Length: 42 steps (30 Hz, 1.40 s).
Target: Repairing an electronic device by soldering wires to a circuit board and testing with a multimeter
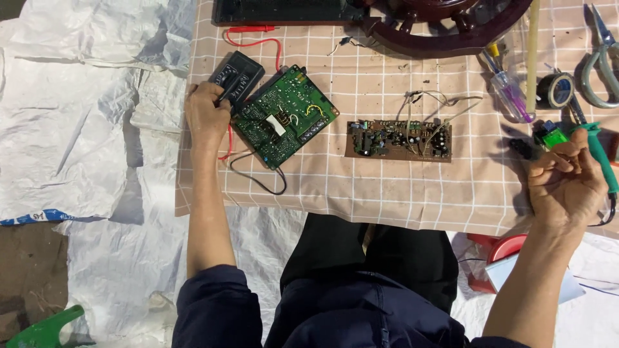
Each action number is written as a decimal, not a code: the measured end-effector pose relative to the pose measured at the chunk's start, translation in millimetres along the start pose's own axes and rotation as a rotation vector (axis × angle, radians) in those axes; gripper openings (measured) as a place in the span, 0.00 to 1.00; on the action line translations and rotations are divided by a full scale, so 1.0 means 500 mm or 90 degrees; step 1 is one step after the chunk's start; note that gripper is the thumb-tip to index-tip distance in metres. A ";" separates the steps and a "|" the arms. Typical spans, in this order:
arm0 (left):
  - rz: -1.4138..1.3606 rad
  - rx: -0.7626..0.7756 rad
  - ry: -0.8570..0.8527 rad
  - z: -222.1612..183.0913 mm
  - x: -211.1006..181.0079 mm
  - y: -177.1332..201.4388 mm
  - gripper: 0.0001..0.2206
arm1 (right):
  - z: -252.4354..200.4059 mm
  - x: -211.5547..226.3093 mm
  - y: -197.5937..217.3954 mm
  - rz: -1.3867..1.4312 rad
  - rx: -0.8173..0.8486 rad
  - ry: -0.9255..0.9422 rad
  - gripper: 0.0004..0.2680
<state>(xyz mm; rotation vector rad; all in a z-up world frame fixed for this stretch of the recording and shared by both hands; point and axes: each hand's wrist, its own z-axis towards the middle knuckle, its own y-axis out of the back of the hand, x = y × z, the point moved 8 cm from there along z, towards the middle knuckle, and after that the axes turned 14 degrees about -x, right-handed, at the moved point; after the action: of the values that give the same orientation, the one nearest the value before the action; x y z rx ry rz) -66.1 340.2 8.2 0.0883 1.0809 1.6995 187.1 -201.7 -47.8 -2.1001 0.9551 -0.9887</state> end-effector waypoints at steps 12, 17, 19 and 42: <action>-0.116 -0.162 0.099 -0.011 -0.075 0.097 0.22 | 0.030 0.014 0.032 -0.014 -0.019 0.021 0.08; -0.485 -0.175 0.386 -0.024 -0.099 0.126 0.18 | 0.037 0.017 0.039 -0.059 0.008 0.026 0.10; -0.639 -0.151 0.548 -0.045 -0.111 0.116 0.16 | 0.040 0.019 0.040 -0.045 0.012 0.022 0.10; -0.527 -0.024 -0.192 -0.257 -0.639 0.138 0.07 | -0.369 -0.221 -0.154 -0.851 0.458 0.916 0.11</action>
<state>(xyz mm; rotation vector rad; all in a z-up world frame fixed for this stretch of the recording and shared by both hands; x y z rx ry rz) -48.5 7.2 117.8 -0.1135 0.7074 0.9180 11.6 -111.7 67.4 -0.9076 -0.5930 -3.0122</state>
